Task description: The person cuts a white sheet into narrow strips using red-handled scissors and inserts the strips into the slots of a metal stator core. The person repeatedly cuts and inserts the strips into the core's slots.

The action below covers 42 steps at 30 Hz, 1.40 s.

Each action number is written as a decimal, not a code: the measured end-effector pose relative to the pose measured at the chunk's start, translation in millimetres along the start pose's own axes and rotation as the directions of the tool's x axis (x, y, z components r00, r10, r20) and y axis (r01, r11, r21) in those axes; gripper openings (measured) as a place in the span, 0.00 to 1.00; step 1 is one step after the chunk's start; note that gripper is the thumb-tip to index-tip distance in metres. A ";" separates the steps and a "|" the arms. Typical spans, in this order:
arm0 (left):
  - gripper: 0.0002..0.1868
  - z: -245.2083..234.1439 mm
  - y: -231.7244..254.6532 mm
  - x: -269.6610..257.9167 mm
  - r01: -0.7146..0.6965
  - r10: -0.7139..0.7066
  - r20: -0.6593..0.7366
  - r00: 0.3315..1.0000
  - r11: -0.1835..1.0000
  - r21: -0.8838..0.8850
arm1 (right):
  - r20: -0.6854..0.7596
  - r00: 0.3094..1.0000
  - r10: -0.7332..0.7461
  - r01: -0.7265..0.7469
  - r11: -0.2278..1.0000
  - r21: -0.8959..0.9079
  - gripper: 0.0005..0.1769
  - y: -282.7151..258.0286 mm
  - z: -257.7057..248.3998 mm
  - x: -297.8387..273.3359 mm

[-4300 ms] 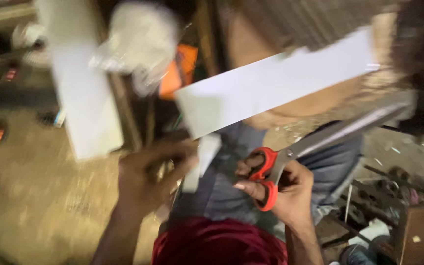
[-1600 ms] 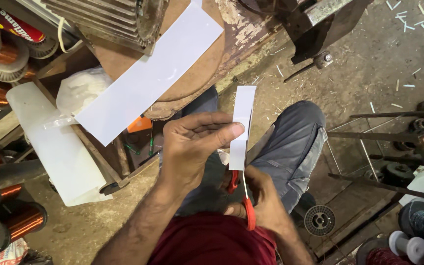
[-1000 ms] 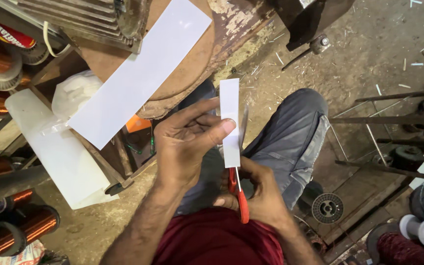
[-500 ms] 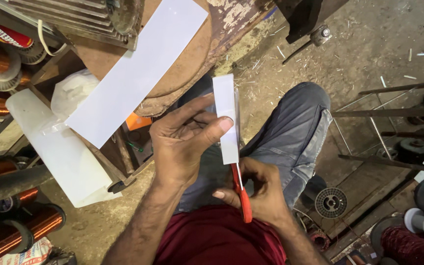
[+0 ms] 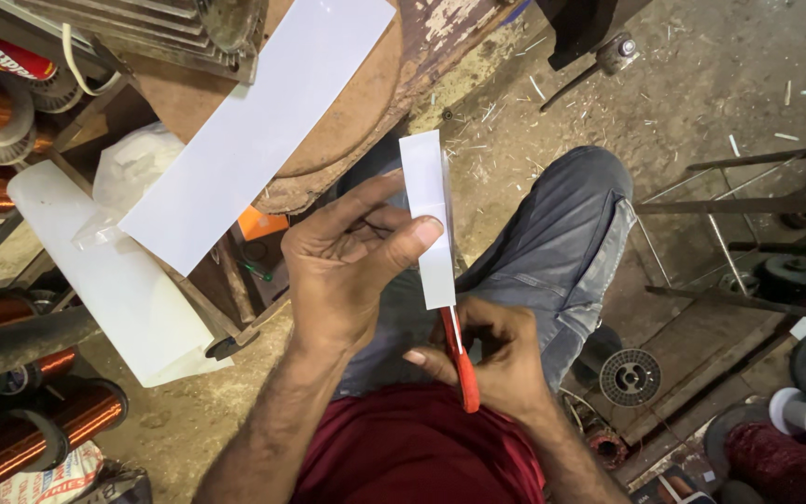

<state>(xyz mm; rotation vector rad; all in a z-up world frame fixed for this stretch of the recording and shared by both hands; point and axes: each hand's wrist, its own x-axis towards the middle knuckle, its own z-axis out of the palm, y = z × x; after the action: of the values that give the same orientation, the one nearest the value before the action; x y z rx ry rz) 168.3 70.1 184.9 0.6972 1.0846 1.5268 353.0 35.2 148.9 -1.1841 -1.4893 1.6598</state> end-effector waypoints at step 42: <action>0.17 -59.3 -14.0 -41.1 0.152 -0.093 -0.146 0.985 0.865 0.479 | -0.325 0.944 -0.050 0.055 0.998 0.004 0.14 -18.9 3.1 73.3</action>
<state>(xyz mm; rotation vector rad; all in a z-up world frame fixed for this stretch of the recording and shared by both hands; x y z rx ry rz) 132.6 14.6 152.7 0.8668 1.6058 1.1984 317.3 102.0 151.2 -1.3257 -1.2880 1.3576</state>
